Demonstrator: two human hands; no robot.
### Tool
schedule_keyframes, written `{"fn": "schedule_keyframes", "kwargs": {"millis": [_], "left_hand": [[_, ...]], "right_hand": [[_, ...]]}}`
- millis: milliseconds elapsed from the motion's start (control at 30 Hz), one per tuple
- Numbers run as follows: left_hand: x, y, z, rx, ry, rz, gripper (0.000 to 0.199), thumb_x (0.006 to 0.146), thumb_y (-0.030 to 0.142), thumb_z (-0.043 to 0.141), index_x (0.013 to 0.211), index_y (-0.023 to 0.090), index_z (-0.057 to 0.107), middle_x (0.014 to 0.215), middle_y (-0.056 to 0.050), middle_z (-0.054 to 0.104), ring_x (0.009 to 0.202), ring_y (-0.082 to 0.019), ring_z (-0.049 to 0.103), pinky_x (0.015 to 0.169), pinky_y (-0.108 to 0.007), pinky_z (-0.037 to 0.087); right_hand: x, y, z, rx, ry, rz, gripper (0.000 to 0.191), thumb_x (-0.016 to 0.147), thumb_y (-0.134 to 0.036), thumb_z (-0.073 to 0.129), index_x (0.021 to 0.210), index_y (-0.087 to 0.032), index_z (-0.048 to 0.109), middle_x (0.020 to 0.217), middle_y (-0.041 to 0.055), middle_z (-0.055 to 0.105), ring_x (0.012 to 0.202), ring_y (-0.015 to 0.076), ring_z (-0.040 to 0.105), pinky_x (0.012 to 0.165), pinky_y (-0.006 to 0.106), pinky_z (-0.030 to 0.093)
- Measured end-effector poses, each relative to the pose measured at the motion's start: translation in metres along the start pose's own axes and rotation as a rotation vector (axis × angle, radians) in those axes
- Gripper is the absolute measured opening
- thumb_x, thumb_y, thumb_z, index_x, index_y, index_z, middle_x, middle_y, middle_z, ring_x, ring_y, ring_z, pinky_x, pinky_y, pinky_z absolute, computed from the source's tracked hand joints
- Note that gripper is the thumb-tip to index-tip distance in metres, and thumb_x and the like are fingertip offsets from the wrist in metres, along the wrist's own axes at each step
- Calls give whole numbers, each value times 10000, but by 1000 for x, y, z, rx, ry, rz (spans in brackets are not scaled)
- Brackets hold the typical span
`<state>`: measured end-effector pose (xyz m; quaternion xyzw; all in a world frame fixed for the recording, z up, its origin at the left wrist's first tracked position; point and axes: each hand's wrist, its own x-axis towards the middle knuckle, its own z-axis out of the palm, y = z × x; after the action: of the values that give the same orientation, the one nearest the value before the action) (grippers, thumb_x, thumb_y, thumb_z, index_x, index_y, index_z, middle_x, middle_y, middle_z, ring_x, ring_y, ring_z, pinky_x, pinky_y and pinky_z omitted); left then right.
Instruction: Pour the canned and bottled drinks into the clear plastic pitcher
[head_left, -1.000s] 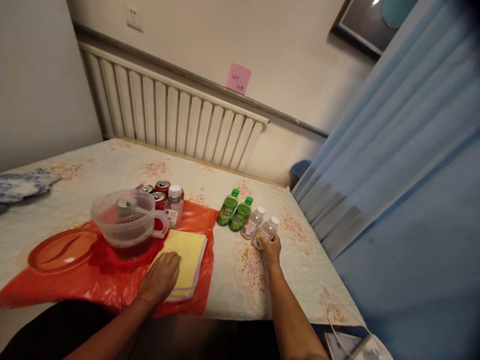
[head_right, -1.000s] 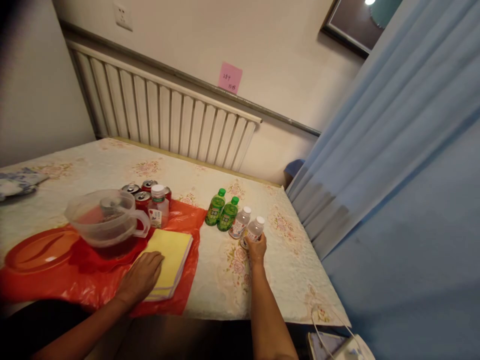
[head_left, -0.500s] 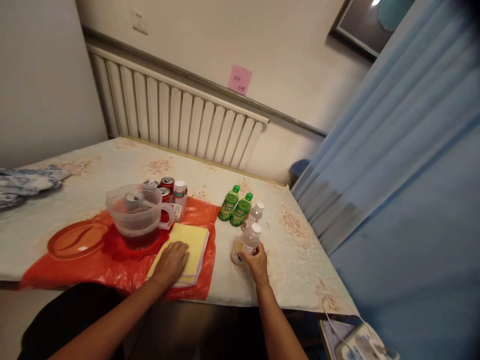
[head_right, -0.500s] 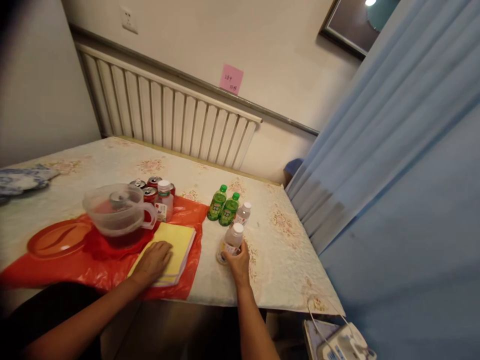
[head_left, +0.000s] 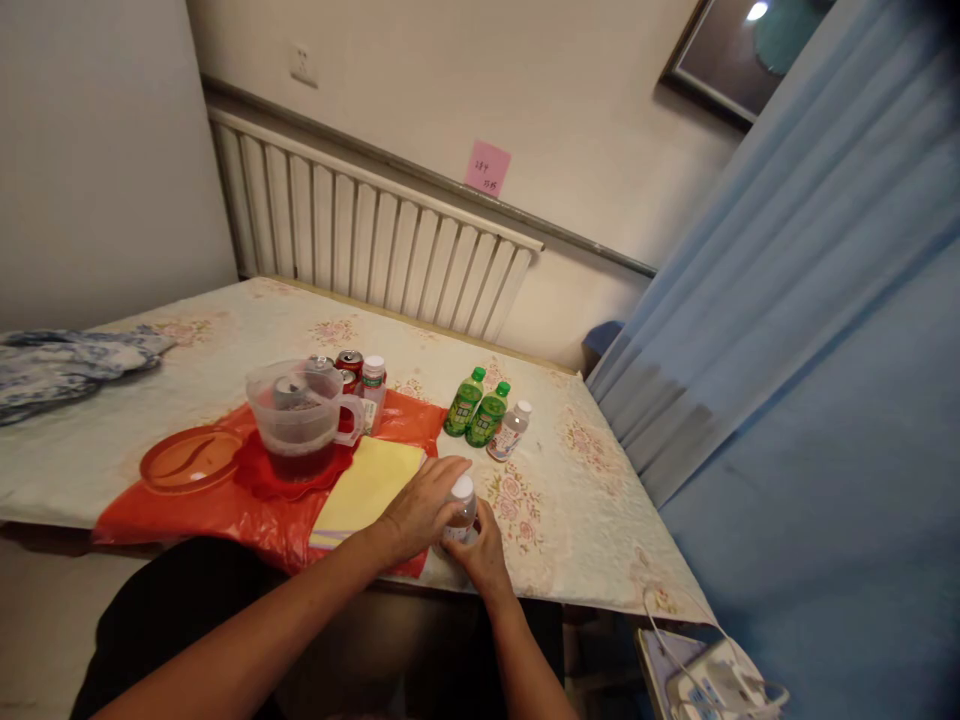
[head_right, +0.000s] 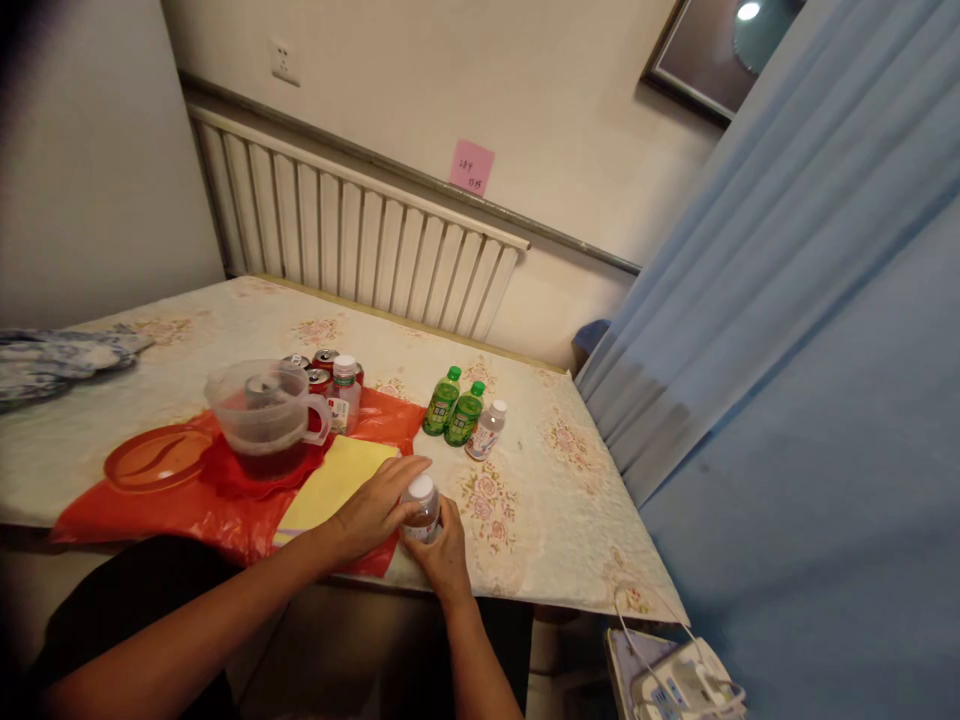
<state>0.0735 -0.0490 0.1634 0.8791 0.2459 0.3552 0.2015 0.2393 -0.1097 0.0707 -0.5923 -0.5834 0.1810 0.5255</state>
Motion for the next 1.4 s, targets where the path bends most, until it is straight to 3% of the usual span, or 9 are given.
{"fn": "schedule_keyframes", "kwargs": {"millis": [167, 600, 767, 933, 1167, 1400], "left_hand": [[0, -2, 4, 37, -55, 64, 454, 869, 67, 488, 1295, 187, 589, 1290, -120, 637, 1183, -255, 552, 1089, -504, 456], [2, 5, -1, 106, -23, 3, 315, 878, 137, 540, 1179, 176, 623, 1098, -99, 640, 1047, -251, 542, 982, -446, 483], [3, 4, 1, 128, -31, -28, 337, 866, 157, 566, 1198, 186, 616, 1104, -97, 641, 1061, -265, 545, 978, -457, 485], [4, 8, 0, 84, -31, -14, 487, 829, 148, 600, 1313, 168, 555, 1211, -121, 630, 1127, -280, 532, 1029, -484, 467], [5, 9, -4, 8, -70, 36, 514, 779, 42, 494, 1264, 180, 592, 1213, -104, 645, 1144, -259, 544, 1058, -490, 462], [5, 7, -5, 21, -57, -1, 457, 787, 61, 504, 1210, 179, 630, 1139, -100, 660, 1093, -256, 552, 1016, -462, 483]], "right_hand": [[-2, -3, 3, -24, 4, -38, 490, 671, -285, 790, 1131, -214, 636, 1064, 61, 674, 977, 245, 669, 874, 374, 570], [-2, -12, -1, -55, -9, -83, 453, 693, -274, 786, 1116, -209, 635, 1034, 53, 665, 962, 240, 660, 863, 361, 559], [-3, -12, -2, -49, -10, -72, 484, 686, -274, 791, 1139, -220, 628, 1055, 50, 671, 982, 244, 659, 884, 369, 556], [-3, -12, -2, -25, -5, -73, 468, 694, -266, 786, 1135, -219, 637, 1058, 56, 675, 980, 245, 662, 873, 368, 561], [-3, -11, -3, -49, -4, -73, 542, 672, -270, 811, 1181, -227, 632, 1079, 57, 679, 1004, 255, 665, 891, 377, 563], [-4, -15, -2, -40, 6, -71, 484, 682, -278, 806, 1136, -226, 647, 1054, 52, 679, 972, 248, 664, 869, 371, 564]]}}
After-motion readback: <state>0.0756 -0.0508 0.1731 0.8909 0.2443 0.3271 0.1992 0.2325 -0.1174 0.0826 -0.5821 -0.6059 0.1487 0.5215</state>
